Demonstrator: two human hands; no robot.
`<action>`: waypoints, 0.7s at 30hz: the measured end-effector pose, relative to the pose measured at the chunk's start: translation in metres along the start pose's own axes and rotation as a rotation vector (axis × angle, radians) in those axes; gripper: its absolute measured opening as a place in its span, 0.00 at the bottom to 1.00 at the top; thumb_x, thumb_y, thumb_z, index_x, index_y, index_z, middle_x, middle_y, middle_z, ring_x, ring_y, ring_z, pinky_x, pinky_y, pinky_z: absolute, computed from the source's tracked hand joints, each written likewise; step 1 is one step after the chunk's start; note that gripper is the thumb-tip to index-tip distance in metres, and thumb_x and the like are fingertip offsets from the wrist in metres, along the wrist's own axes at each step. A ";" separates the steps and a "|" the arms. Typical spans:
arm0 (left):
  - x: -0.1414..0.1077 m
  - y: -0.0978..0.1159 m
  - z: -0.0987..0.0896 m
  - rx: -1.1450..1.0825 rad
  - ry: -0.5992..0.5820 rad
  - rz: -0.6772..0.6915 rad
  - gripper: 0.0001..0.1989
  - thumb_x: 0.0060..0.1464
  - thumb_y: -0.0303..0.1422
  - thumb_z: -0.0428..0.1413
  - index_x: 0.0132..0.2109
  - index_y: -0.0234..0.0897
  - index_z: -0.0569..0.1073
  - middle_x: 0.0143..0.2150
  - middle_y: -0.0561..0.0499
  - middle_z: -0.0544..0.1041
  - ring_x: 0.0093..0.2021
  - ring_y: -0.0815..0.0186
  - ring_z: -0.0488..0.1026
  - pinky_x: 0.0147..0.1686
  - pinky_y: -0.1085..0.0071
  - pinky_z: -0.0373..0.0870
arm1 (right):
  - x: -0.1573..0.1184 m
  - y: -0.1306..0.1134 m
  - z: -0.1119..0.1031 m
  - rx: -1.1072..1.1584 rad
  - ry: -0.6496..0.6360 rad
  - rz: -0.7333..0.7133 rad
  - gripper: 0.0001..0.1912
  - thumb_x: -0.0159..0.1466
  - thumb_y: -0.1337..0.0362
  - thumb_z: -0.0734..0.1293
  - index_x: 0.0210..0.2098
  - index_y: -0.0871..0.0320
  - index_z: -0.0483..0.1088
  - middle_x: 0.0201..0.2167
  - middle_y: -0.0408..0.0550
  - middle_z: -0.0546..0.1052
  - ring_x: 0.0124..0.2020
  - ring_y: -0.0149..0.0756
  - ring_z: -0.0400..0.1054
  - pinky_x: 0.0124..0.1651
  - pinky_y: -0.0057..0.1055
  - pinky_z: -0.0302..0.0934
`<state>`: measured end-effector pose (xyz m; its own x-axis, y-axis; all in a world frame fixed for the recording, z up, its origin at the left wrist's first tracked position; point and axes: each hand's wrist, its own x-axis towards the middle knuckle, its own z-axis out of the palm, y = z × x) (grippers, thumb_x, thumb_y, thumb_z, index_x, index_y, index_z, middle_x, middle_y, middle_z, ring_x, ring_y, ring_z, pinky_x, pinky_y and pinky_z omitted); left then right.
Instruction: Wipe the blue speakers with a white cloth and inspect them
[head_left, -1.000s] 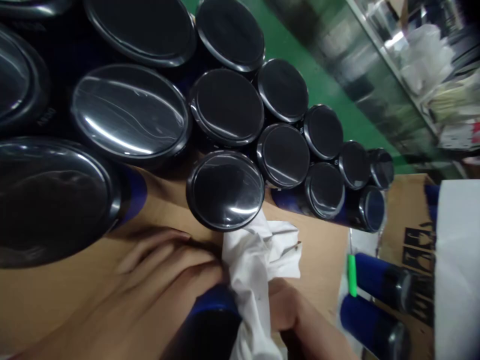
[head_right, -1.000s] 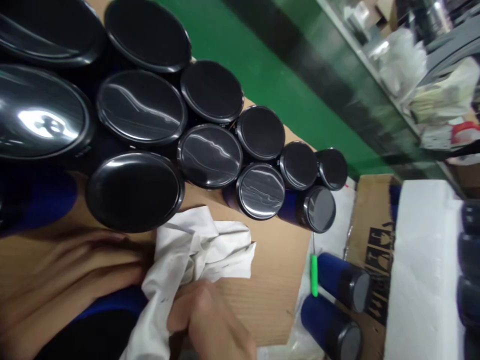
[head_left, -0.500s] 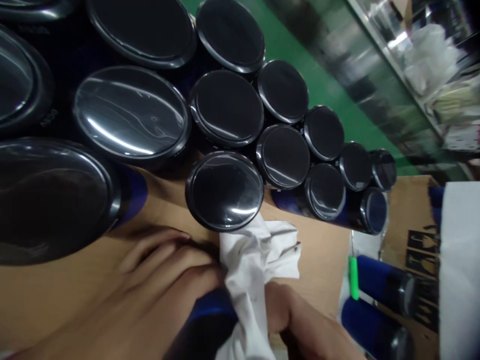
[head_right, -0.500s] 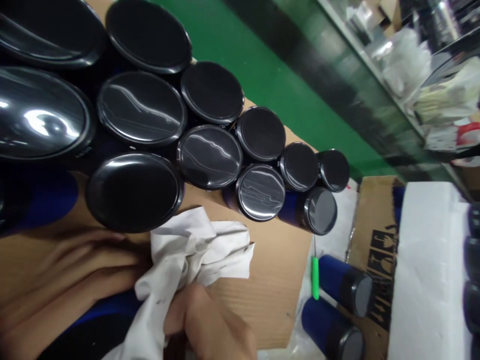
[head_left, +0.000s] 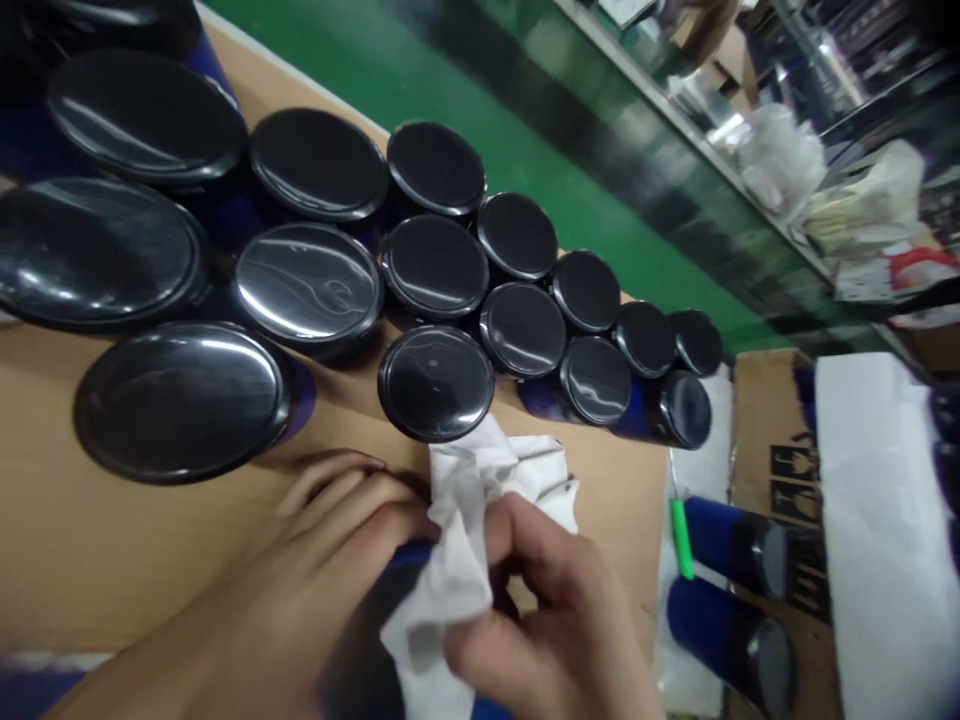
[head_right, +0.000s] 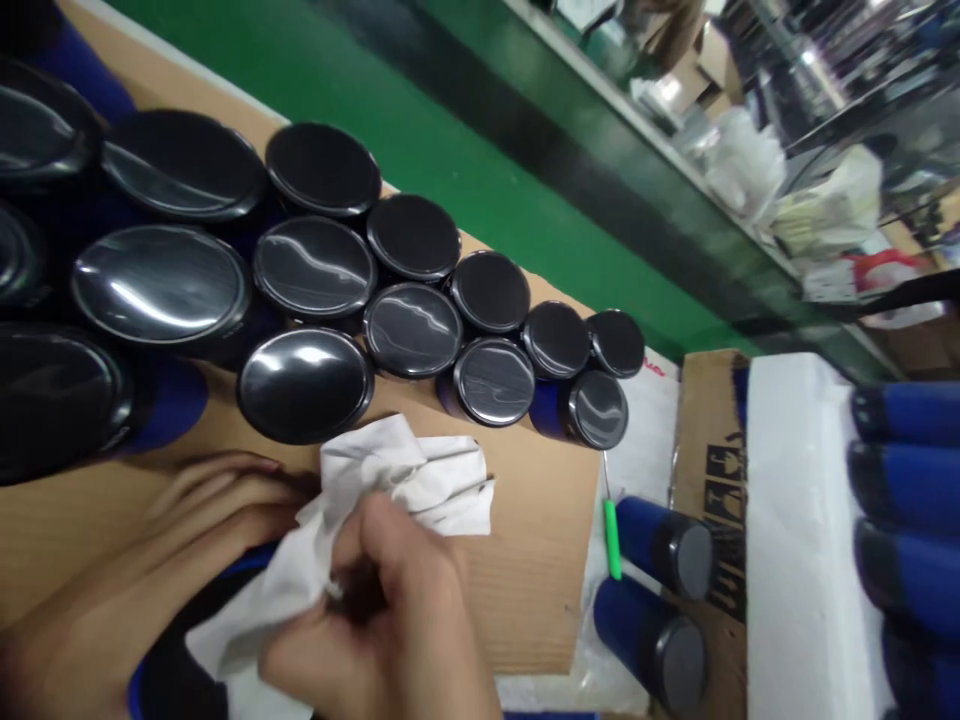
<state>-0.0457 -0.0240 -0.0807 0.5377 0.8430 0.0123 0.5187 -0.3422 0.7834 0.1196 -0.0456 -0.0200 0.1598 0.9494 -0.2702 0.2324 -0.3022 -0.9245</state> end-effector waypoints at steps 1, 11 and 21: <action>0.001 0.000 -0.002 -0.004 -0.011 0.007 0.23 0.48 0.36 0.64 0.52 0.43 0.74 0.46 0.49 0.77 0.50 0.57 0.72 0.55 0.61 0.70 | 0.005 -0.002 0.004 0.074 -0.012 -0.018 0.12 0.52 0.72 0.63 0.21 0.57 0.53 0.18 0.35 0.55 0.21 0.23 0.44 0.23 0.23 0.39; 0.017 0.002 -0.028 0.083 0.049 0.234 0.21 0.48 0.28 0.58 0.50 0.46 0.67 0.45 0.60 0.72 0.46 0.75 0.69 0.48 0.82 0.66 | -0.034 0.010 0.000 0.319 -0.041 0.370 0.19 0.58 0.50 0.71 0.28 0.56 0.60 0.20 0.39 0.63 0.21 0.25 0.55 0.26 0.25 0.47; 0.012 -0.006 -0.015 0.273 0.092 0.239 0.27 0.43 0.37 0.61 0.50 0.39 0.64 0.46 0.53 0.69 0.45 0.67 0.69 0.47 0.73 0.70 | 0.019 -0.014 0.011 0.240 -0.160 0.066 0.09 0.50 0.72 0.62 0.25 0.56 0.56 0.22 0.36 0.55 0.26 0.25 0.46 0.27 0.25 0.40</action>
<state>-0.0522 -0.0057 -0.0758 0.6091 0.7558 0.2403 0.5507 -0.6211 0.5577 0.1090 -0.0224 -0.0149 0.0096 0.9354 -0.3536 -0.0103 -0.3535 -0.9354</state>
